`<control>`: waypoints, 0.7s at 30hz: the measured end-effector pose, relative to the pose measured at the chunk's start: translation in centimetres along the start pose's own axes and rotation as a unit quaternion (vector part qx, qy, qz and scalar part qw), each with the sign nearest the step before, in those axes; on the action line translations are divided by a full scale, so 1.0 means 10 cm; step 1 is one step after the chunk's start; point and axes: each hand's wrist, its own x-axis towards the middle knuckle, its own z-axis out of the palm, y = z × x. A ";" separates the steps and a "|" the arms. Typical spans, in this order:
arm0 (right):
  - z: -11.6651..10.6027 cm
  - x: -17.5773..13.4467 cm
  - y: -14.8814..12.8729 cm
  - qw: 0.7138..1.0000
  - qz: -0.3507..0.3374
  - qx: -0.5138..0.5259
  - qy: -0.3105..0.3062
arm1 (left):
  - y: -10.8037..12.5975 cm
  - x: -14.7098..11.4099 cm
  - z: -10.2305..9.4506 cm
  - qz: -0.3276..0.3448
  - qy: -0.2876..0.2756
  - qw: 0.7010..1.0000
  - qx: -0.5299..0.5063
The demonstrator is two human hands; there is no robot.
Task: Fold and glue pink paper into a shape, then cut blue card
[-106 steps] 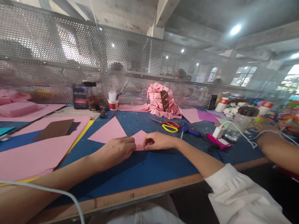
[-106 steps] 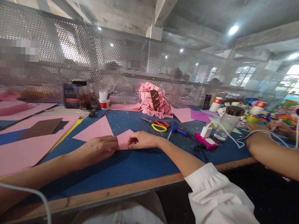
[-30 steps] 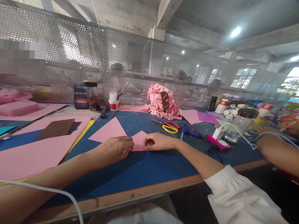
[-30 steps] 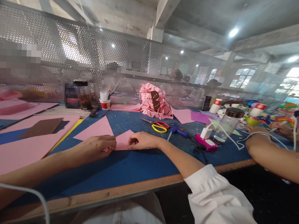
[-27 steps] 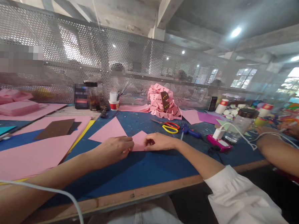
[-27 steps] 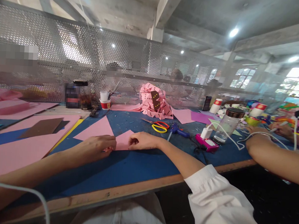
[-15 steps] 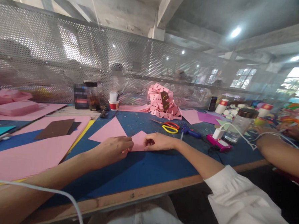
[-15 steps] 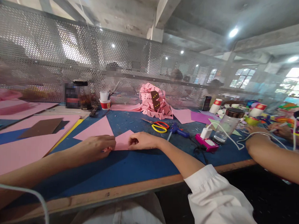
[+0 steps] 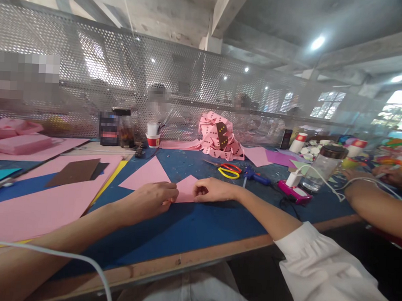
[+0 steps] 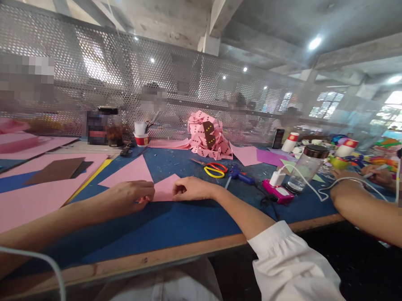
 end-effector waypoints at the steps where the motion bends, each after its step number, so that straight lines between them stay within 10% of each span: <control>1: 0.00 0.00 0.00 1.000 -0.001 0.000 0.000 | 0.00 0.00 -0.01 -0.001 0.001 1.000 -0.001; 21: 0.00 -0.01 -0.01 1.000 -0.001 0.008 0.003 | -0.06 -0.06 -0.01 -0.012 0.008 0.999 -0.029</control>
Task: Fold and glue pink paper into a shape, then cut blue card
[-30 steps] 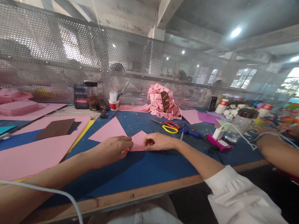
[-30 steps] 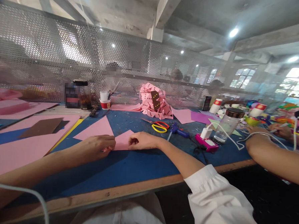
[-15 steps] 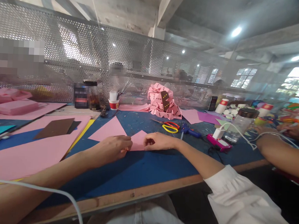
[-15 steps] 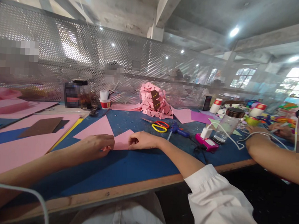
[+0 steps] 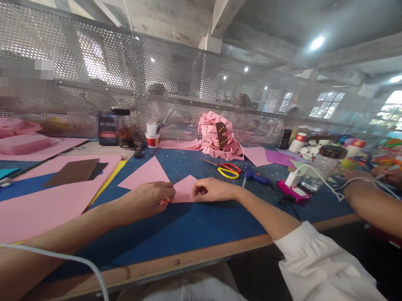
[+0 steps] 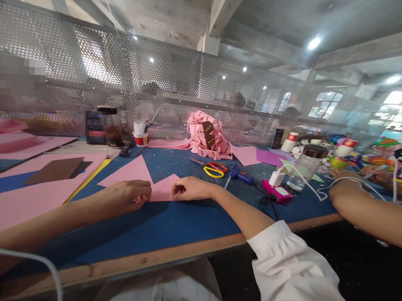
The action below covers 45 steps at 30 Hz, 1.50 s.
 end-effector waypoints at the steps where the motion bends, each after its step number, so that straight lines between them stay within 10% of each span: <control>1: 0.00 0.00 0.00 1.000 0.000 0.000 0.000 | -0.01 0.00 0.00 0.000 0.000 1.000 -0.001; 45: 0.01 0.01 0.00 1.000 -0.002 -0.002 0.002 | -0.07 -0.08 -0.01 -0.013 0.023 0.999 -0.018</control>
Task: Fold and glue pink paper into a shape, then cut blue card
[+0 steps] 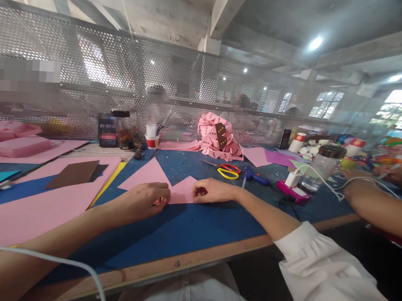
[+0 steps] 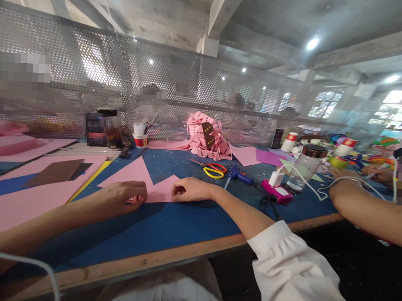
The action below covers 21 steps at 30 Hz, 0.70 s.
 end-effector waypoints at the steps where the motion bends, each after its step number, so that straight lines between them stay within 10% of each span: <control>1: 0.00 0.00 0.00 1.000 0.000 0.001 0.000 | -0.01 0.00 0.00 0.001 -0.001 1.000 0.000; 21: 0.00 -0.01 0.01 1.000 0.002 0.003 -0.002 | -0.18 -0.11 0.06 0.008 0.011 1.000 -0.006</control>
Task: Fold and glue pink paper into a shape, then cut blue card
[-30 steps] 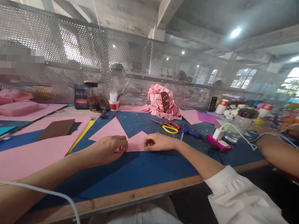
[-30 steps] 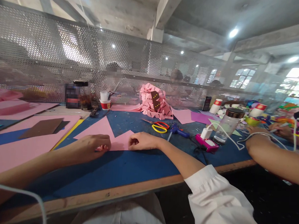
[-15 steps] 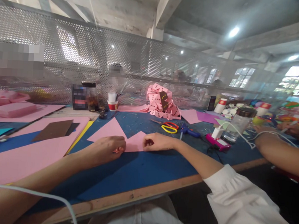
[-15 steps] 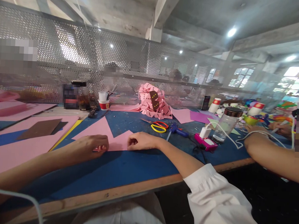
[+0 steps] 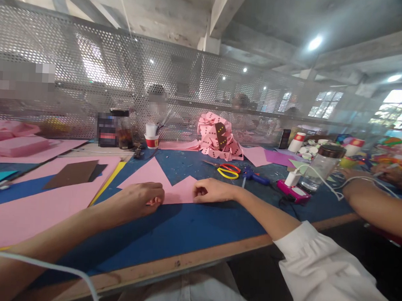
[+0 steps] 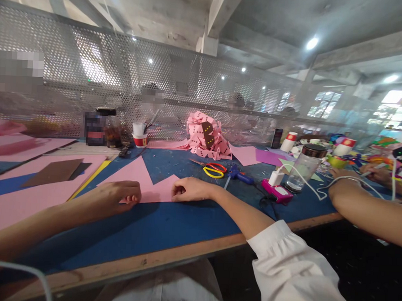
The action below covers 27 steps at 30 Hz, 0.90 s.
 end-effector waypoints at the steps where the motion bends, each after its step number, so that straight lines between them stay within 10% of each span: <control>1: 0.00 0.00 0.00 1.000 0.000 0.000 0.000 | -0.01 -0.01 0.00 0.001 0.001 1.000 -0.001; 27: 0.00 0.01 0.02 1.000 0.000 -0.004 -0.001 | -0.10 -0.06 0.03 -0.016 0.003 1.000 -0.009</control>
